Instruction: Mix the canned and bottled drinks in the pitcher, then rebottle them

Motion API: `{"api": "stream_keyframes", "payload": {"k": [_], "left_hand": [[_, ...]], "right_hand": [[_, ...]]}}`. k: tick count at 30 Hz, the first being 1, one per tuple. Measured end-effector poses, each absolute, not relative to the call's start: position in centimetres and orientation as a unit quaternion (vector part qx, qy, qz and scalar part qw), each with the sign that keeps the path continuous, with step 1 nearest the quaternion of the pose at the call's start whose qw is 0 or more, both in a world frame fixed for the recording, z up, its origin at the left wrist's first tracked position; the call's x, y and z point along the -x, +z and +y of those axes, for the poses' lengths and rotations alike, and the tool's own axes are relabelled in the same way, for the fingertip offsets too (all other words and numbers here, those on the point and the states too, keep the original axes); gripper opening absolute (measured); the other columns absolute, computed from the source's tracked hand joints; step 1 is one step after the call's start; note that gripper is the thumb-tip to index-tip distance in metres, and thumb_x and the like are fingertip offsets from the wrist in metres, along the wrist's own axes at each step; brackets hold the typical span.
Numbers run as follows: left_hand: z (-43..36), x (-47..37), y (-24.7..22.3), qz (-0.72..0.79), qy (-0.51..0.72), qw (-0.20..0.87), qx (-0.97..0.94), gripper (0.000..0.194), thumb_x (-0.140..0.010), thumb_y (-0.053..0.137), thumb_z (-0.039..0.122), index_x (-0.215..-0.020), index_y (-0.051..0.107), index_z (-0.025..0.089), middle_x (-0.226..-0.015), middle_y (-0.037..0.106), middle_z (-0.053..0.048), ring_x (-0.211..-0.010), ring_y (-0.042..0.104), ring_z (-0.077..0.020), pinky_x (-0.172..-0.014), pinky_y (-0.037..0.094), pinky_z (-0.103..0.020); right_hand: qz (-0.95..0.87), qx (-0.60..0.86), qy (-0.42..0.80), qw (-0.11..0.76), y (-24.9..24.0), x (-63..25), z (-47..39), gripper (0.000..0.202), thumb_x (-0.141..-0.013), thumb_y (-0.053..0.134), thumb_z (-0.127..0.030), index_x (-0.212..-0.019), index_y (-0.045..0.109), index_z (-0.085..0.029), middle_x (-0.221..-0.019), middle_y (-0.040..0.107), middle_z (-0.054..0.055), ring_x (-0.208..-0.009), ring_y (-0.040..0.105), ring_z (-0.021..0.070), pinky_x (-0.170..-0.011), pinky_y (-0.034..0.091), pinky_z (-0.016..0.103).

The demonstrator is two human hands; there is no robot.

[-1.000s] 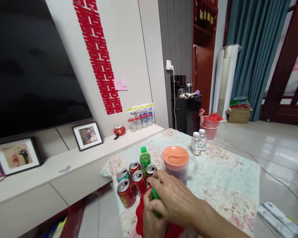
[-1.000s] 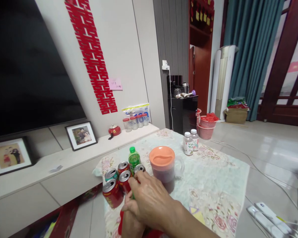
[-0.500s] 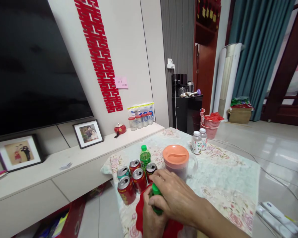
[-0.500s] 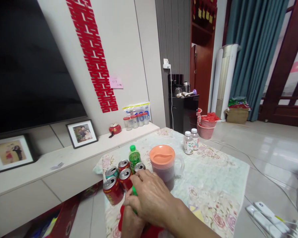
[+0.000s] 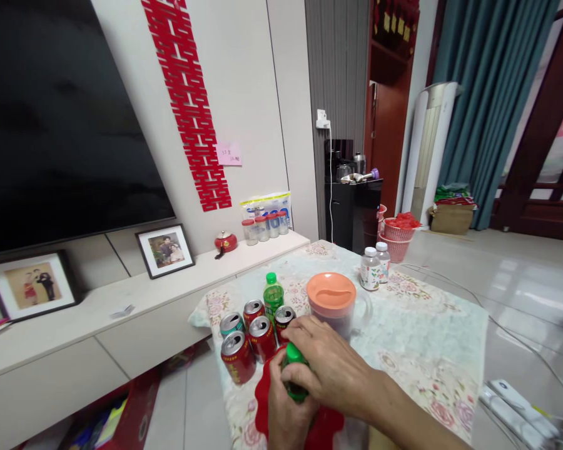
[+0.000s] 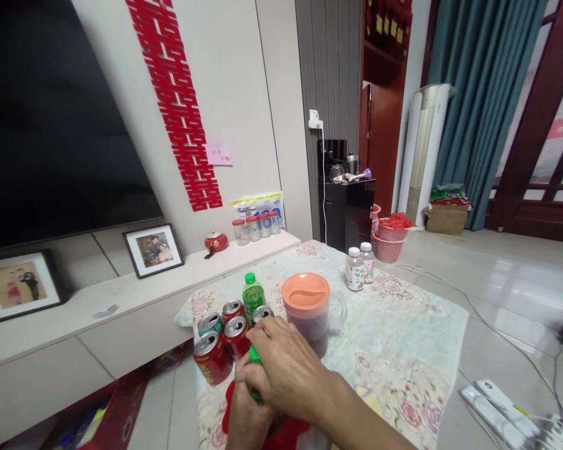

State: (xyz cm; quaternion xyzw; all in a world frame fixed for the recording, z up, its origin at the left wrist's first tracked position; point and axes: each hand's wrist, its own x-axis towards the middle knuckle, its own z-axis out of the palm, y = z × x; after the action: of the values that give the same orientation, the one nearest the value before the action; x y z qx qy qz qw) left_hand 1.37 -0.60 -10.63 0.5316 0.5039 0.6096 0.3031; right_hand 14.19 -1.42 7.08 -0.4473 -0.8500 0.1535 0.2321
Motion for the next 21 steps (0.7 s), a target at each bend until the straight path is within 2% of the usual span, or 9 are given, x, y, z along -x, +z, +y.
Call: {"api": "stream_keyframes", "payload": {"k": [2,4,7,10,16,19,21], "left_hand": [[-0.6,-1.5,-10.4,0.503,0.603,0.31,-0.536,0.07,-0.063,0.08,0.041,-0.125,0.057,0.019,-0.116,0.076,-0.013,-0.1,0.076,-0.0316,-0.087,0.063,-0.042],[-0.7,-1.6,-10.2,0.505,0.595,0.31,-0.542,0.071,-0.063,0.081,0.042,-0.126,0.057,0.018,-0.114,0.077,-0.013,-0.099,0.077,-0.0316,-0.086,0.063,-0.042],[-0.7,-1.6,-10.1,0.515,0.598,0.297,-0.537,0.07,-0.063,0.079,0.044,-0.125,0.058,0.017,-0.115,0.077,-0.014,-0.099,0.077,-0.032,-0.087,0.063,-0.043],[-0.7,-1.4,-10.3,0.522,0.594,0.297,-0.535,0.072,-0.062,0.079,0.044,-0.125,0.057,0.017,-0.114,0.076,-0.013,-0.096,0.077,-0.0315,-0.085,0.063,-0.043],[-0.5,-1.4,-10.2,0.529,0.583,0.277,-0.551,0.063,-0.067,0.075,0.04,-0.122,0.056,0.017,-0.114,0.075,-0.015,-0.098,0.077,-0.0307,-0.086,0.064,-0.042],[-0.5,-1.6,-9.6,0.537,0.577,0.278,-0.549,0.058,-0.069,0.073,0.039,-0.12,0.057,0.018,-0.113,0.076,-0.014,-0.099,0.078,-0.0304,-0.086,0.064,-0.042],[-0.5,-1.6,-9.2,0.541,0.571,0.282,-0.55,0.056,-0.069,0.072,0.039,-0.118,0.057,0.018,-0.11,0.076,-0.014,-0.097,0.078,-0.0305,-0.085,0.064,-0.042]], "right_hand": [[-0.867,0.39,0.187,0.246,7.0,-14.6,-1.4,0.03,-0.094,0.06,-0.012,-0.122,0.069,-0.013,-0.125,0.068,0.013,-0.117,0.06,0.0251,-0.102,0.05,0.037],[-0.877,0.374,0.19,0.236,6.8,-14.8,-1.2,0.031,-0.094,0.054,-0.006,-0.119,0.071,-0.011,-0.118,0.07,0.014,-0.11,0.062,0.024,-0.097,0.051,0.035],[-0.869,0.403,0.163,0.237,6.2,-14.4,-1.0,0.026,-0.094,0.054,-0.007,-0.11,0.074,-0.01,-0.11,0.071,0.014,-0.104,0.061,0.0258,-0.09,0.052,0.037],[-0.856,0.419,0.162,0.256,5.6,-14.0,-0.8,0.026,-0.093,0.055,-0.007,-0.109,0.075,-0.011,-0.11,0.07,0.015,-0.107,0.059,0.0278,-0.092,0.051,0.039],[-0.804,0.357,0.333,0.34,4.6,-15.2,0.2,0.039,-0.09,0.061,-0.021,-0.125,0.074,-0.01,-0.115,0.073,0.017,-0.108,0.065,0.0301,-0.1,0.048,0.045],[-0.783,0.335,0.397,0.342,4.1,-15.8,0.9,0.043,-0.09,0.065,-0.031,-0.129,0.073,-0.014,-0.12,0.076,0.014,-0.111,0.07,0.029,-0.101,0.05,0.041],[-0.765,0.321,0.437,0.347,3.6,-15.8,1.2,0.041,-0.089,0.065,-0.034,-0.124,0.074,-0.016,-0.118,0.079,0.011,-0.11,0.072,0.0271,-0.098,0.052,0.037]]}}
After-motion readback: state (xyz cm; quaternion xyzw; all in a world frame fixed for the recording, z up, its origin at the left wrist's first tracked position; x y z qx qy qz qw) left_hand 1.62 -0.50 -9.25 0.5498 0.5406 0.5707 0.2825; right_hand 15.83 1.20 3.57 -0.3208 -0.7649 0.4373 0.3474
